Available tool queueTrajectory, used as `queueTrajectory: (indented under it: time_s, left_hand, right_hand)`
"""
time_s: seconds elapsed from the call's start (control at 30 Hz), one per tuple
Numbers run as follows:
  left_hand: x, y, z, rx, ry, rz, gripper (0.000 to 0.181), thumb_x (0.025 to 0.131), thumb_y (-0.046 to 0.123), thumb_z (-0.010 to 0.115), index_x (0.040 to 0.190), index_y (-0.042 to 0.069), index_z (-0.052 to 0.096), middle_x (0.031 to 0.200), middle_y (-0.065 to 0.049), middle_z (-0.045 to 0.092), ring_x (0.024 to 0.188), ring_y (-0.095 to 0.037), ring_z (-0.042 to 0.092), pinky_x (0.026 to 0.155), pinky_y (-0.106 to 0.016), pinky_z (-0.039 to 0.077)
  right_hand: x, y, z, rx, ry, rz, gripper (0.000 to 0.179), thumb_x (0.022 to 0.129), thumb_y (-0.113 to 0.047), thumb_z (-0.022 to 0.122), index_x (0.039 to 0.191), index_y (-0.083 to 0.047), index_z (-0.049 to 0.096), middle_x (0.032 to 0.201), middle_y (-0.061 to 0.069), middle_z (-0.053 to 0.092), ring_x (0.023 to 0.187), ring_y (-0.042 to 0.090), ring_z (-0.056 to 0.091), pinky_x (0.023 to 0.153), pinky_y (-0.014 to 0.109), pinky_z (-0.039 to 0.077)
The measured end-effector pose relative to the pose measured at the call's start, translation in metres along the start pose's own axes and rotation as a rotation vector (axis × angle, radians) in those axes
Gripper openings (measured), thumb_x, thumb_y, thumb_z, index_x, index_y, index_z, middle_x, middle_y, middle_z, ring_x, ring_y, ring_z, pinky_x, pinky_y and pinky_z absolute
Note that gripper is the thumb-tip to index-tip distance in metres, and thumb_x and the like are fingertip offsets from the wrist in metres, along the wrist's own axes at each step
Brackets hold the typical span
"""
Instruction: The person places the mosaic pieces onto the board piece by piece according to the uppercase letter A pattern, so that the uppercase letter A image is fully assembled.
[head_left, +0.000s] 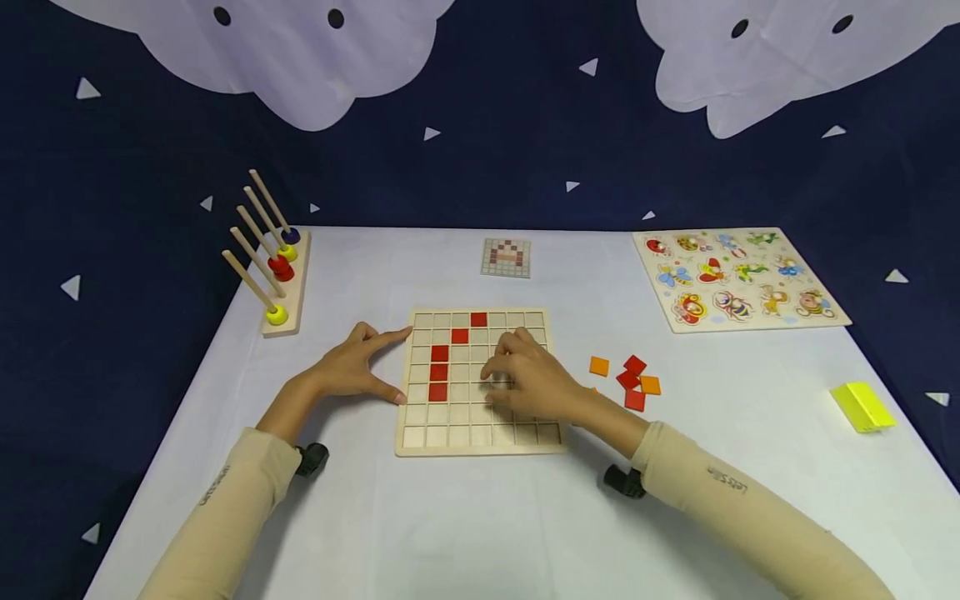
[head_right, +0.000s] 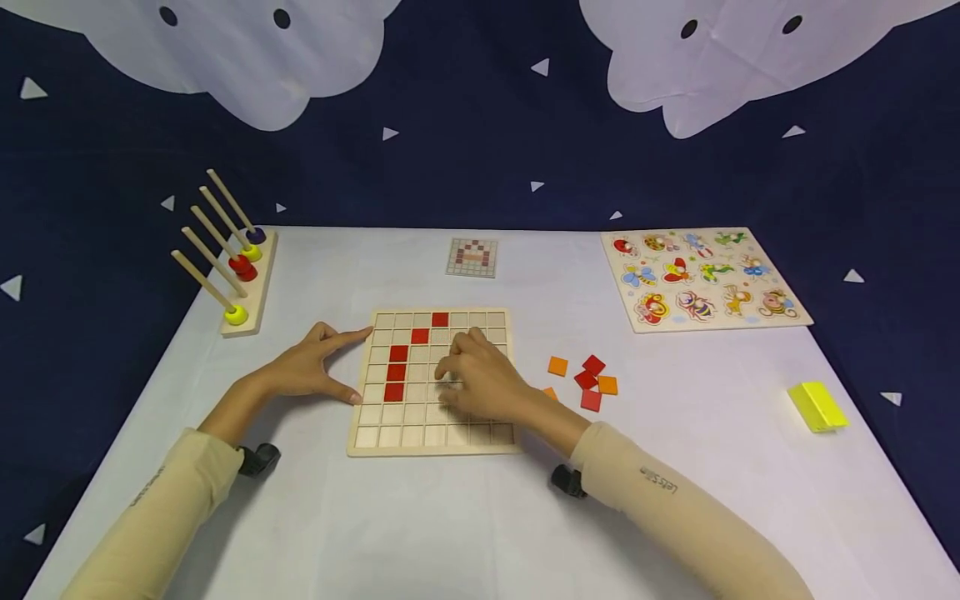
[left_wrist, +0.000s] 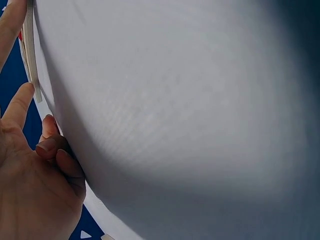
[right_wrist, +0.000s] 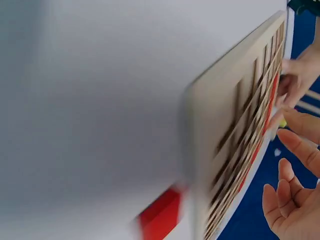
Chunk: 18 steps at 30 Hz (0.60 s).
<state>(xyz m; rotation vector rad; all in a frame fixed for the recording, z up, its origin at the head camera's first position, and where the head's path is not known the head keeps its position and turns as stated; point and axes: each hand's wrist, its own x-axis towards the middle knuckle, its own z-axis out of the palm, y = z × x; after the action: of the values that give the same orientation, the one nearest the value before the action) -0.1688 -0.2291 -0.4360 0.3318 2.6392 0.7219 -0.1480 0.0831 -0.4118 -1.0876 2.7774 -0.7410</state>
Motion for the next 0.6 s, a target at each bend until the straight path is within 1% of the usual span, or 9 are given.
queueTrajectory:
  time_s: [0.13, 0.23, 0.33, 0.47, 0.6]
  left_hand:
    - [0.0, 0.0, 0.0, -0.004, 0.0, -0.001, 0.113, 0.06, 0.057, 0.089, 0.155, 0.028, 0.035, 0.111, -0.01, 0.037, 0.094, -0.024, 0.045, 0.076, -0.034, 0.038]
    - [0.0, 0.001, -0.001, -0.005, -0.003, 0.006, 0.113, 0.06, 0.057, 0.089, 0.155, 0.028, 0.035, 0.111, -0.01, 0.037, 0.093, -0.024, 0.045, 0.076, -0.034, 0.038]
    - [-0.001, 0.001, -0.002, -0.006, -0.003, 0.003, 0.113, 0.061, 0.056, 0.089, 0.155, 0.028, 0.034, 0.11, -0.01, 0.036, 0.094, -0.024, 0.045, 0.075, -0.034, 0.038]
    - [-0.001, 0.002, -0.002, -0.005, -0.002, -0.005, 0.113, 0.061, 0.056, 0.09, 0.155, 0.028, 0.034, 0.111, -0.01, 0.036, 0.095, -0.024, 0.045, 0.076, -0.035, 0.038]
    - [-0.001, 0.002, -0.001, -0.007, -0.005, -0.003, 0.113, 0.061, 0.055, 0.09, 0.155, 0.028, 0.034, 0.111, -0.01, 0.037, 0.095, -0.024, 0.045, 0.076, -0.035, 0.038]
  right_hand:
    - [-0.028, 0.018, -0.008, -0.025, 0.015, 0.038, 0.021, 0.079, -0.021, 0.084, 0.097, -0.012, 0.078, 0.094, 0.0, 0.054, 0.09, 0.015, 0.037, 0.079, 0.031, 0.039]
    - [-0.05, 0.028, -0.011, -0.045, 0.049, 0.049, 0.021, 0.076, -0.02, 0.086, 0.094, -0.012, 0.078, 0.091, 0.0, 0.053, 0.088, 0.015, 0.036, 0.075, 0.029, 0.037]
    - [-0.068, 0.035, -0.014, -0.069, 0.078, 0.067, 0.023, 0.073, -0.02, 0.088, 0.092, -0.012, 0.078, 0.089, 0.0, 0.052, 0.087, 0.014, 0.036, 0.073, 0.028, 0.035]
    - [-0.086, 0.042, -0.018, -0.102, 0.092, 0.101, 0.023, 0.072, -0.018, 0.088, 0.091, -0.012, 0.077, 0.088, -0.002, 0.049, 0.088, 0.013, 0.037, 0.074, 0.029, 0.036]
    - [-0.1, 0.047, -0.02, -0.118, 0.093, 0.125, 0.022, 0.072, -0.017, 0.088, 0.09, -0.011, 0.077, 0.088, -0.004, 0.049, 0.09, 0.013, 0.037, 0.075, 0.03, 0.039]
